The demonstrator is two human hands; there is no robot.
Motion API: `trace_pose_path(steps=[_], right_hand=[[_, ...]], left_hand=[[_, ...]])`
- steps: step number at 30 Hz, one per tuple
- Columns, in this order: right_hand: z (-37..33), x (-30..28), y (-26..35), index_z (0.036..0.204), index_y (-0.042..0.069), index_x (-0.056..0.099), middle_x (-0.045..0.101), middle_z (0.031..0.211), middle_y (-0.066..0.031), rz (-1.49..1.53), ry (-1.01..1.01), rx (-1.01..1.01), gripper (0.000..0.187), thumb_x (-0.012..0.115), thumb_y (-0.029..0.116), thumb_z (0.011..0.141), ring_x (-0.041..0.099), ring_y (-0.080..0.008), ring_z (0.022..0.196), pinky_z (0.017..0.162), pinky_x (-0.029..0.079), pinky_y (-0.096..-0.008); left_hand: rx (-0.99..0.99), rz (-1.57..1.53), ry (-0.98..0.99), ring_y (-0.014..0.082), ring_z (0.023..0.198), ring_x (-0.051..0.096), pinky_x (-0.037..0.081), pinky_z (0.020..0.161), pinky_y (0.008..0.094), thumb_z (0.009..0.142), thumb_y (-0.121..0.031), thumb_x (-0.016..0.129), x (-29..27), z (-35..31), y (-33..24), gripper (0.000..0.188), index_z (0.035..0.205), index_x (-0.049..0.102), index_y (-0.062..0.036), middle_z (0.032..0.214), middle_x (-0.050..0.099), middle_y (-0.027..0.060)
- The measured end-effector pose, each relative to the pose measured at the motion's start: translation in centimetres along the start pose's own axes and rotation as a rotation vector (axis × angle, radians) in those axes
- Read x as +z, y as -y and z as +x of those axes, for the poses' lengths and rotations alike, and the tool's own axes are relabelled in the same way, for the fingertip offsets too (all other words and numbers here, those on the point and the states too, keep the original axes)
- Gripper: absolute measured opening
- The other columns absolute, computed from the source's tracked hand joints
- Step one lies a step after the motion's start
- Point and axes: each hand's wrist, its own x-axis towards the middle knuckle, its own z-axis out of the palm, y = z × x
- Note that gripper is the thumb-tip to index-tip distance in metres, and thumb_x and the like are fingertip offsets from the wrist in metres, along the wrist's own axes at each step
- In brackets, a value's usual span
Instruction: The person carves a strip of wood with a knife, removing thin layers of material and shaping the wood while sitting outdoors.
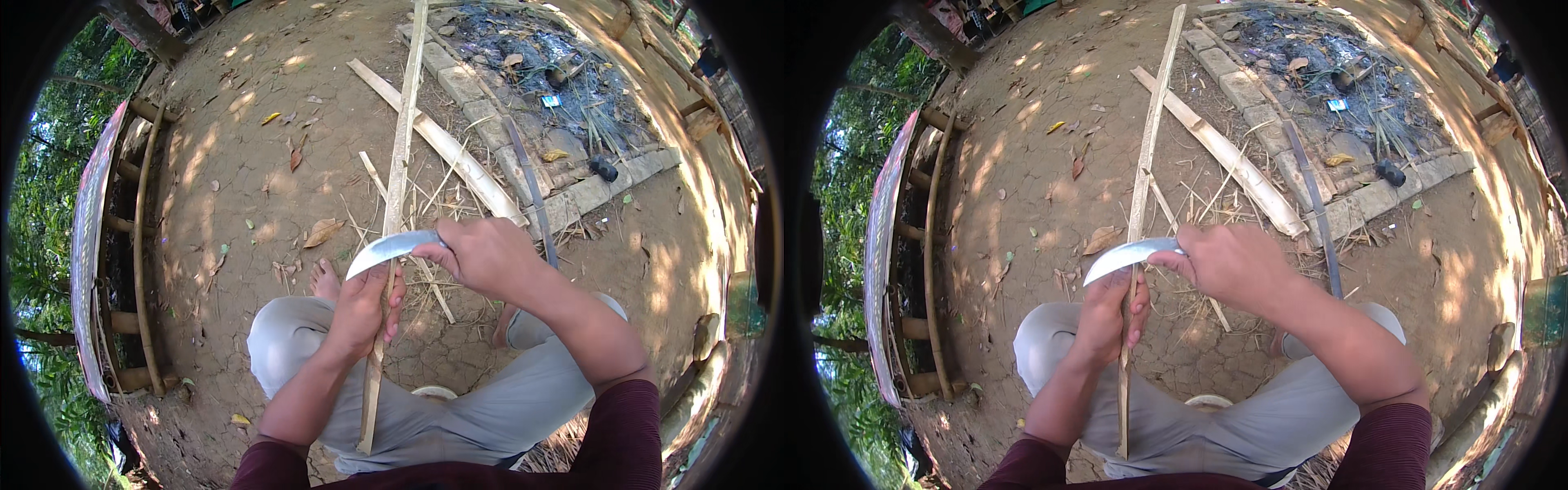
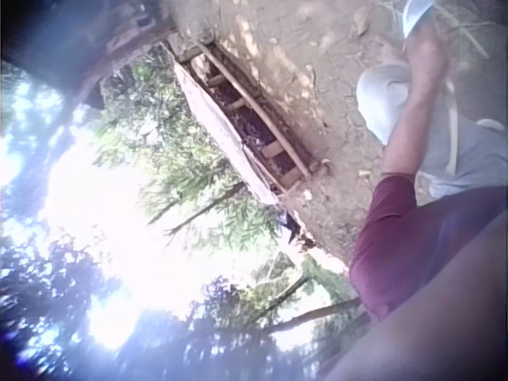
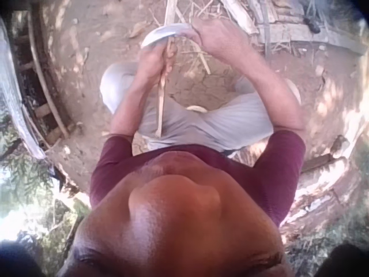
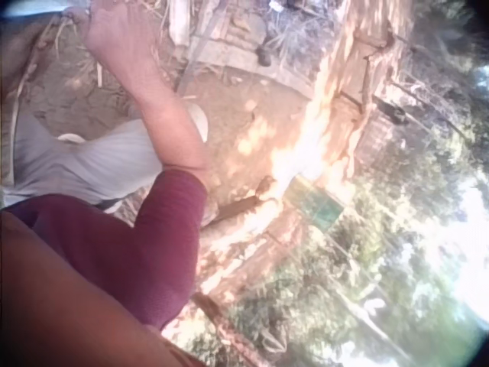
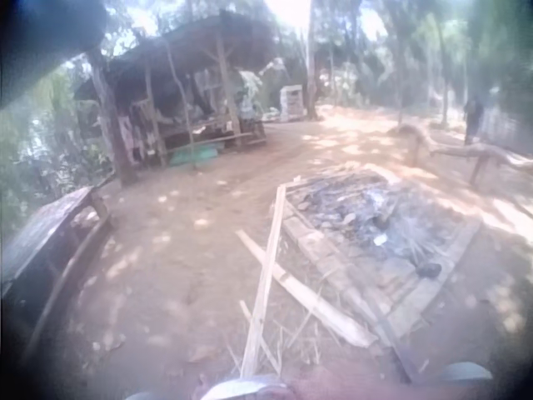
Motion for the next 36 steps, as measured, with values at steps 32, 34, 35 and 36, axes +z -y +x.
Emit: trace_pose_path(steps=[32,34,35,36], right_hand=[[1.0,-4.0,-2.1,0.079,0.002,0.061,0.062,0.061,-0.0202,-0.139,-0.082,0.240,0.064,0.044,0.060,0.097,0.064,-0.0420,0.059,0.056,0.050,-0.0515],[0.6,-4.1,-2.2,0.079,0.002,0.061,0.063,0.062,-0.0198,-0.157,-0.100,0.154,0.063,0.045,0.061,0.096,0.064,-0.0418,0.059,0.054,0.050,-0.0507],[0.6,-4.9,-3.4,0.079,0.002,0.062,0.063,0.062,-0.0196,-0.243,-0.086,0.115,0.063,0.044,0.061,0.096,0.064,-0.0416,0.059,0.055,0.050,-0.0505],[1.2,-5.5,-5.4,0.080,0.003,0.060,0.062,0.062,-0.0199,-0.231,-0.160,0.217,0.061,0.045,0.060,0.096,0.064,-0.0417,0.060,0.054,0.049,-0.0507]], left_hand=[[-0.137,-0.213,0.235,0.0090,0.032,0.034,0.028,0.027,0.0228,0.108,-0.033,0.031,1.3,-1.5,-1.3,0.033,0.091,0.043,-0.0072,0.058,0.040,0.0006],[-0.088,-0.089,0.184,0.0082,0.032,0.033,0.028,0.027,0.0226,0.108,-0.034,0.031,2.2,-1.6,-1.3,0.034,0.091,0.043,-0.0074,0.058,0.039,0.0003],[-0.092,-0.059,0.165,0.0075,0.032,0.032,0.028,0.027,0.0225,0.108,-0.036,0.031,2.9,-1.8,-1.3,0.035,0.090,0.042,-0.0076,0.058,0.038,-0.0004],[-0.149,-0.073,0.193,0.0072,0.032,0.032,0.027,0.027,0.0222,0.108,-0.036,0.031,3.1,-2.1,-1.0,0.035,0.090,0.042,-0.0077,0.058,0.038,-0.0007]])
